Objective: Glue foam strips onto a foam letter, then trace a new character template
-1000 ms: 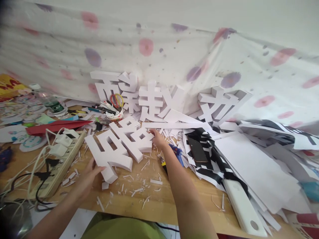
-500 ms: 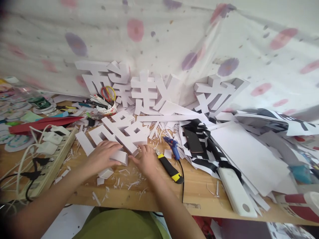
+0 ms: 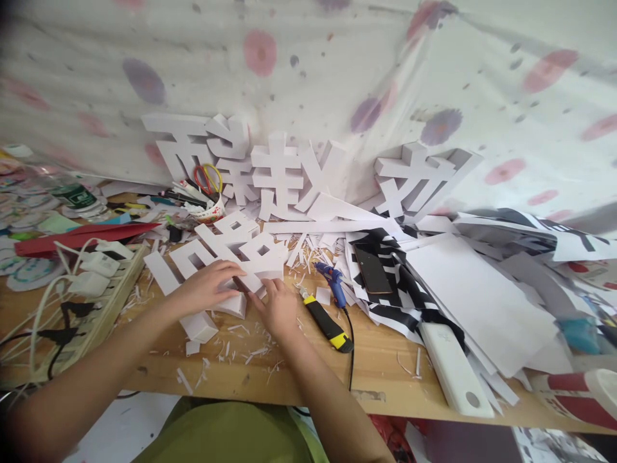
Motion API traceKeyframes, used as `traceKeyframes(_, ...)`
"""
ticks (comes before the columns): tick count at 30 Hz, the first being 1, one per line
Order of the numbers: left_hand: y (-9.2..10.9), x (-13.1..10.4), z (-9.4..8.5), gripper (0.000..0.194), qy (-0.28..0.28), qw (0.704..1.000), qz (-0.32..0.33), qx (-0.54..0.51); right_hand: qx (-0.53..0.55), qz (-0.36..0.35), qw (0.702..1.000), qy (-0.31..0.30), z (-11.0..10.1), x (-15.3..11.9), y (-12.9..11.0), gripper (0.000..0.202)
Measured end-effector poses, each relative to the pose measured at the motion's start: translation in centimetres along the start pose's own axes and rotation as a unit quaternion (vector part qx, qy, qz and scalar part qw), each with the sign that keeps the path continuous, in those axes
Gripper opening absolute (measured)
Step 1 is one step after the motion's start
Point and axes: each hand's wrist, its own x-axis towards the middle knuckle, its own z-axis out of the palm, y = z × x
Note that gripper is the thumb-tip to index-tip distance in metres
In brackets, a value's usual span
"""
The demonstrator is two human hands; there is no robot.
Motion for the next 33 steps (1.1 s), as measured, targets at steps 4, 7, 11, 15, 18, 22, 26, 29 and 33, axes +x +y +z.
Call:
traceKeyframes(4,0.0,3.1,-0.5,0.031,-0.078,0.991,0.081,0.079,0.0,-0.007,1.0,0.002,-0.3,0.2,-0.2,0.032)
traceKeyframes(7,0.0,4.8,-0.7,0.027,-0.12,0.976,0.126,0.131,0.012,-0.02,1.0,-0.008,-0.7,0.2,-0.1,0.03)
traceKeyframes(11,-0.3,5.5,-0.8,0.031,-0.139,0.97,0.138,0.144,0.051,-0.025,0.998,-0.008,-2.0,-1.0,2.1,0.025)
traceKeyframes(15,-0.7,5.0,-0.7,0.026,-0.129,0.975,0.145,0.106,0.057,0.153,0.981,0.103,-4.4,-3.4,6.8,0.033)
traceKeyframes(18,-0.7,4.8,-0.7,0.023,-0.122,0.978,0.144,0.089,0.005,0.233,0.943,0.237,-6.0,-4.3,10.2,0.039)
traceKeyframes(22,-0.5,4.8,-0.8,0.022,-0.134,0.979,0.135,0.075,-0.006,0.178,0.965,0.194,-6.5,-2.8,12.3,0.052)
traceKeyframes(26,-0.4,4.7,-1.0,0.026,-0.155,0.98,0.108,0.06,0.013,0.219,0.973,0.072,-5.8,-0.5,12.7,0.041)
traceKeyframes(29,-0.2,4.6,-1.2,0.028,-0.168,0.98,0.096,0.047,0.048,0.275,0.96,0.031,-5.6,0.2,12.7,0.039)
traceKeyframes(33,-0.1,4.8,-1.3,0.027,-0.181,0.978,0.088,0.048,0.141,0.253,0.956,0.044,-6.3,-0.5,11.4,0.041)
